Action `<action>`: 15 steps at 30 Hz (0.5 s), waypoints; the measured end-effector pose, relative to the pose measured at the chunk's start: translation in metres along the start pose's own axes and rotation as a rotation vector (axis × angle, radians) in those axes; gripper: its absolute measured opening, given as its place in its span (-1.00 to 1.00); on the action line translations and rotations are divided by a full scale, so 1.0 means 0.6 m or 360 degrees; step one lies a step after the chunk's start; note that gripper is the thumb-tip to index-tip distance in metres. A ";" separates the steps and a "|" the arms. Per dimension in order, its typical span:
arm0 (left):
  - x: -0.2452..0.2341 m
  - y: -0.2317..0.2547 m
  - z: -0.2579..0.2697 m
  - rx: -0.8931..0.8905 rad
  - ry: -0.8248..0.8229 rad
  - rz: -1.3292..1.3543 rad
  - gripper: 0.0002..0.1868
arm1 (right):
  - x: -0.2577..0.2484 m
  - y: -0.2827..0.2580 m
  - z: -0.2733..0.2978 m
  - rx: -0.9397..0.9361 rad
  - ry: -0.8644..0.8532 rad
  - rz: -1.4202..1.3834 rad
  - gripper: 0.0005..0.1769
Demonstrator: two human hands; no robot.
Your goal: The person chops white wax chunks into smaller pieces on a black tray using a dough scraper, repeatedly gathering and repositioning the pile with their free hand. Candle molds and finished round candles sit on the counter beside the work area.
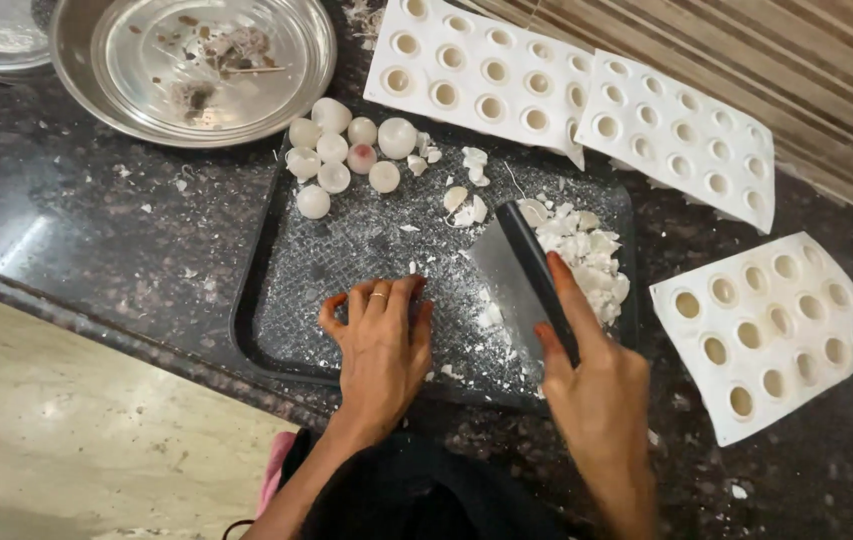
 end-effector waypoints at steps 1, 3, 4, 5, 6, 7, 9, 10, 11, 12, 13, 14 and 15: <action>0.000 0.000 0.006 0.0010 0.0000 -0.0004 -0.68 | -0.008 -0.006 -0.001 0.0003 0.0007 -0.0007 -0.23; 0.004 -0.004 0.005 0.0019 0.0012 -0.0011 -0.67 | -0.021 -0.008 -0.014 0.0324 0.0047 -0.0143 -0.19; 0.003 -0.003 0.002 0.0015 0.0019 -0.0015 -0.67 | -0.022 0.019 -0.014 0.0316 0.0043 -0.0146 -0.19; 0.003 -0.001 0.001 0.0018 0.0015 -0.0013 -0.68 | -0.025 0.043 -0.014 0.0195 0.0144 -0.0326 -0.16; 0.003 -0.001 0.003 0.0019 0.0000 -0.0012 -0.69 | -0.029 0.069 -0.010 0.0085 0.0239 -0.0505 -0.12; 0.000 -0.001 0.007 0.0012 -0.0004 -0.0018 -0.69 | -0.038 0.057 -0.011 0.0088 0.0231 -0.0507 -0.12; -0.004 0.004 0.007 0.0087 -0.0023 0.0003 -0.72 | -0.066 0.041 -0.012 0.0266 0.0439 -0.0519 -0.09; -0.002 0.007 0.005 0.0100 -0.0020 0.0008 -0.72 | -0.069 0.053 -0.008 0.0267 0.0453 -0.0519 -0.09; 0.001 0.013 0.003 0.0153 -0.0044 0.0061 -0.72 | -0.074 0.061 -0.005 0.0127 0.0491 -0.0540 -0.09; 0.003 0.017 0.003 0.0199 -0.0070 0.0113 -0.73 | -0.078 0.068 -0.001 -0.0012 0.0521 -0.0560 -0.10; 0.002 0.027 -0.002 0.0206 -0.0069 0.0115 -0.73 | -0.081 0.067 0.003 -0.0012 0.0528 -0.0559 -0.10; 0.002 0.035 -0.005 0.0239 -0.0126 0.0173 -0.71 | -0.083 0.067 0.008 0.0017 0.0563 -0.0658 -0.11; 0.001 0.044 -0.008 0.0271 -0.0184 0.0230 -0.70 | -0.085 0.067 0.014 0.0046 0.0597 -0.0756 -0.13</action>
Point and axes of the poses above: each hand's wrist, its own z-axis away from the middle knuckle, its own x-axis out of the palm, y = z × x, the point moved 4 cm from there along -z, towards the middle knuckle, and after that the axes turned 14 degrees about -z, right-handed, at the moved point
